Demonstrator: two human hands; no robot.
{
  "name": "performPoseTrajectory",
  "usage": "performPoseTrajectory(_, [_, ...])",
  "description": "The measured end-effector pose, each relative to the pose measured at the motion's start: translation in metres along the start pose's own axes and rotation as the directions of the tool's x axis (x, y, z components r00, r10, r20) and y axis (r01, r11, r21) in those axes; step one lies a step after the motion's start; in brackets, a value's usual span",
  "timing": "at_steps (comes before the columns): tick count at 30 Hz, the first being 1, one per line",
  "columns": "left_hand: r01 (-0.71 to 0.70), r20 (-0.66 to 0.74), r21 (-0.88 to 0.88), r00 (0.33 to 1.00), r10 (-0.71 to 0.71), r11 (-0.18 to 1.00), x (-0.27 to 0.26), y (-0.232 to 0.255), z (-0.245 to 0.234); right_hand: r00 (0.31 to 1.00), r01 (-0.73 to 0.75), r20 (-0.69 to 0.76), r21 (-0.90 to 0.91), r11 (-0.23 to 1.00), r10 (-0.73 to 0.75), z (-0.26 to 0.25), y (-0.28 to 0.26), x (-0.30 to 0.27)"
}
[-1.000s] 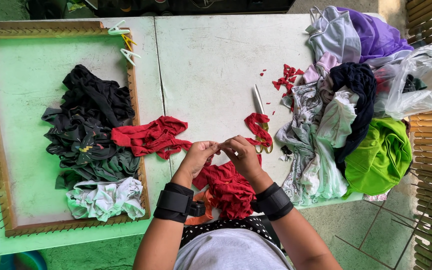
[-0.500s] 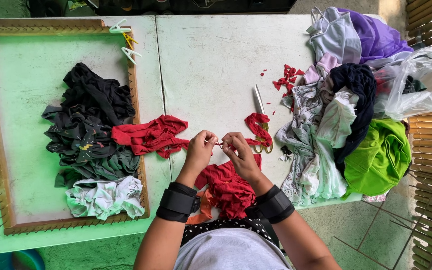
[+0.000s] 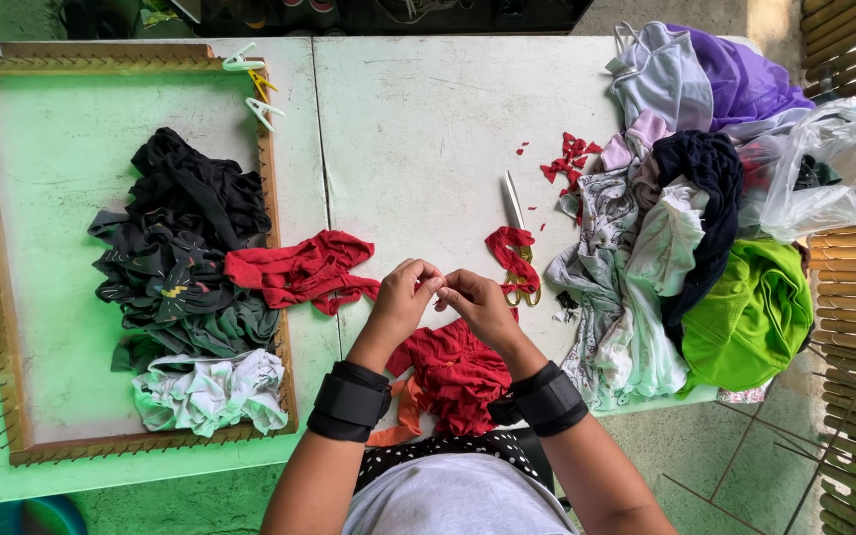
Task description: The person cuts strips of red fabric from a larger piece of fabric with handheld scissors, then aligns the edges of the cut fabric strips by hand on a table.
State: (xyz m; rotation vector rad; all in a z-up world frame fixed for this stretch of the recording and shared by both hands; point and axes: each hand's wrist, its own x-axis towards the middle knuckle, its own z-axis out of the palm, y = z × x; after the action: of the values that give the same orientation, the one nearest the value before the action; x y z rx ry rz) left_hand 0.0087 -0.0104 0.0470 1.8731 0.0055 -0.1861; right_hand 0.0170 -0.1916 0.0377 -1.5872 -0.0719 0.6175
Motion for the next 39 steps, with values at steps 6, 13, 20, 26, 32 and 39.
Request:
performPoseTrajectory(6, [0.126, 0.14, -0.03, 0.983, -0.121, 0.992, -0.001, 0.012, -0.019, 1.0, -0.001, 0.022, -0.295, 0.956, 0.008, -0.01, -0.012, -0.006])
performPoseTrajectory(13, [0.124, 0.257, -0.035, 0.96, -0.111, 0.992, -0.004, -0.003, -0.019, 0.997, 0.059, 0.055, -0.238, 0.969, -0.047, -0.019, -0.012, -0.01])
performPoseTrajectory(20, [0.227, 0.283, -0.289, 0.948, -0.144, 0.93, -0.001, -0.017, -0.007, 0.997, 0.072, 0.022, -0.296, 0.953, -0.068, -0.023, -0.013, -0.007])
performPoseTrajectory(26, [0.214, 0.324, -0.266, 0.938, -0.122, 0.94, -0.004, -0.023, -0.001, 0.999, -0.004, -0.031, -0.367, 0.93, -0.007, -0.022, -0.018, -0.008])
performPoseTrajectory(32, [0.241, 0.272, -0.141, 0.942, -0.196, 0.96, -0.005, -0.032, -0.006, 0.996, -0.086, -0.01, -0.468, 0.88, 0.092, -0.02, -0.033, -0.013])
performPoseTrajectory(39, [0.308, 0.253, -0.146, 0.93, -0.266, 0.94, -0.004, -0.05, -0.02, 0.986, -0.168, -0.067, -0.493, 0.854, 0.156, -0.025, -0.018, -0.008])
